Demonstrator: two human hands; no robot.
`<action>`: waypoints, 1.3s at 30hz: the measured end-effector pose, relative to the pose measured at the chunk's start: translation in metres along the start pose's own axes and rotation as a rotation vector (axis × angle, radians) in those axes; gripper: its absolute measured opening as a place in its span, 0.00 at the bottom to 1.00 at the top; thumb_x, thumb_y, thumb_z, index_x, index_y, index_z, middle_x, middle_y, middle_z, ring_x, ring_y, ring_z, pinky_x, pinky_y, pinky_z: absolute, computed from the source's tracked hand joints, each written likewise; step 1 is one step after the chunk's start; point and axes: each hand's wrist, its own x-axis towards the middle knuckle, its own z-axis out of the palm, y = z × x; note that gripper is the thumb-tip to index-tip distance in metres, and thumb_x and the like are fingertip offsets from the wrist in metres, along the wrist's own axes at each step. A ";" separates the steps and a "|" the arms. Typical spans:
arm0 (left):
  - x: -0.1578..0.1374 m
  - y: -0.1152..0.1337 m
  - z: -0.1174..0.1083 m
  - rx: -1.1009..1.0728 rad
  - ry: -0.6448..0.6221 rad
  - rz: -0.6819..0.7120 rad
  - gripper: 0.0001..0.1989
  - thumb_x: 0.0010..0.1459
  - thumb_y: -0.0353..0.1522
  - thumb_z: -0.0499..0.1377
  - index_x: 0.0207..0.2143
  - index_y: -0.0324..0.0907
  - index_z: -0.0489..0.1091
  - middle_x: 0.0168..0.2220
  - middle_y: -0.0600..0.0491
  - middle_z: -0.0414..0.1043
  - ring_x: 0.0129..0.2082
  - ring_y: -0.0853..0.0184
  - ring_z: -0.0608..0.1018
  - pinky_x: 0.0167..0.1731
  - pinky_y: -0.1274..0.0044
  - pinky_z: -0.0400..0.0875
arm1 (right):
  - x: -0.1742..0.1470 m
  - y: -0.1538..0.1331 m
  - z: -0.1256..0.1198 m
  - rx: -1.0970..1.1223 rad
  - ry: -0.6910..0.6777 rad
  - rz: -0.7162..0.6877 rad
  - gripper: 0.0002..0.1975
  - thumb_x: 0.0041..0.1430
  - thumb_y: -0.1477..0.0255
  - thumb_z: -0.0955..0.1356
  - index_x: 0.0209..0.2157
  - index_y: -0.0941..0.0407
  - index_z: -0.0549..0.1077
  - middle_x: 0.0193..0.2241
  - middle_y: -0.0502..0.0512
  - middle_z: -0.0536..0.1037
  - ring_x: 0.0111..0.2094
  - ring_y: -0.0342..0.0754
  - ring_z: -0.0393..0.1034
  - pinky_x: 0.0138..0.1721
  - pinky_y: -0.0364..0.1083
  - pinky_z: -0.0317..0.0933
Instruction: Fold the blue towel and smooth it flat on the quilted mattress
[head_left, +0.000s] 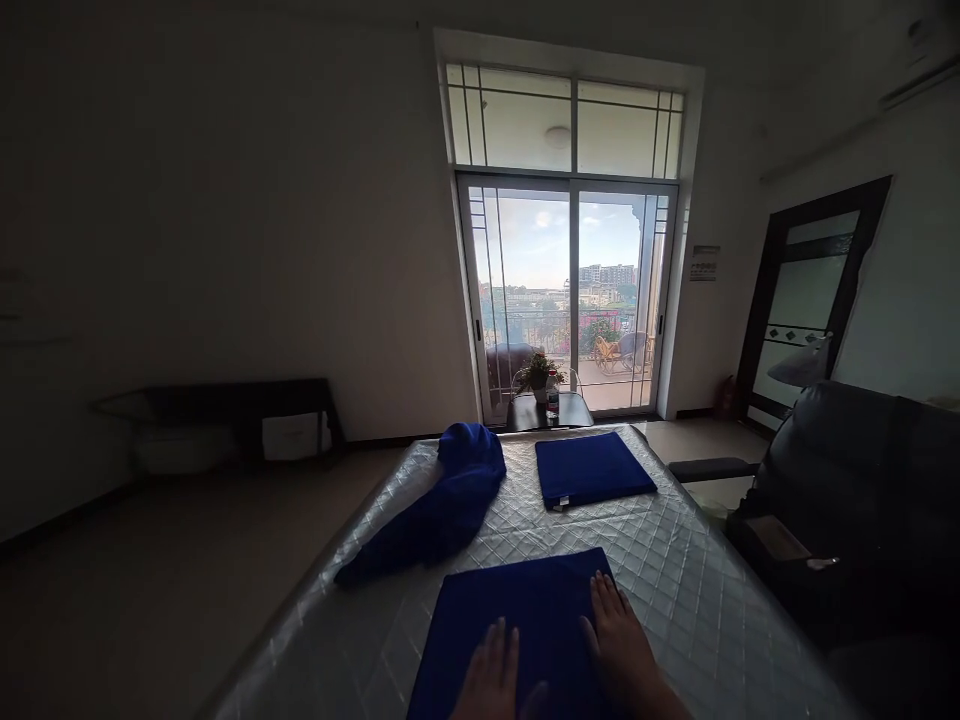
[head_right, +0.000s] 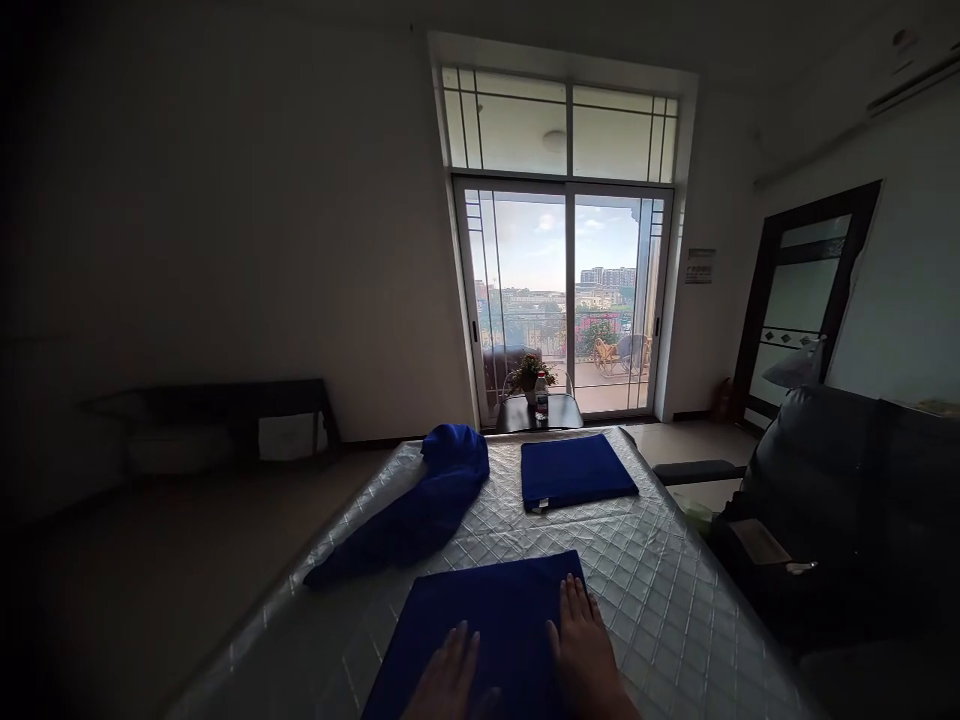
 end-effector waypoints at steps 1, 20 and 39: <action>0.015 0.017 0.009 -0.022 -0.035 0.050 0.30 0.57 0.48 0.56 0.60 0.48 0.67 0.60 0.48 0.70 0.62 0.45 0.68 0.58 0.60 0.72 | 0.000 0.001 0.001 -0.001 -0.022 0.004 0.29 0.62 0.65 0.60 0.65 0.47 0.60 0.66 0.52 0.63 0.66 0.56 0.54 0.65 0.56 0.57; 0.016 -0.071 0.021 0.132 -0.146 -0.348 0.40 0.61 0.55 0.39 0.68 0.41 0.47 0.71 0.58 0.50 0.71 0.56 0.50 0.70 0.70 0.49 | 0.007 0.001 0.000 0.011 -0.269 0.142 0.33 0.65 0.61 0.51 0.68 0.58 0.50 0.70 0.51 0.48 0.71 0.49 0.40 0.71 0.53 0.39; 0.096 0.009 0.035 0.042 -0.085 -0.058 0.39 0.63 0.53 0.35 0.67 0.40 0.53 0.68 0.52 0.57 0.70 0.54 0.56 0.69 0.65 0.54 | 0.056 0.010 0.020 -0.016 -0.176 0.041 0.32 0.65 0.63 0.52 0.67 0.62 0.53 0.69 0.59 0.53 0.70 0.51 0.44 0.70 0.54 0.42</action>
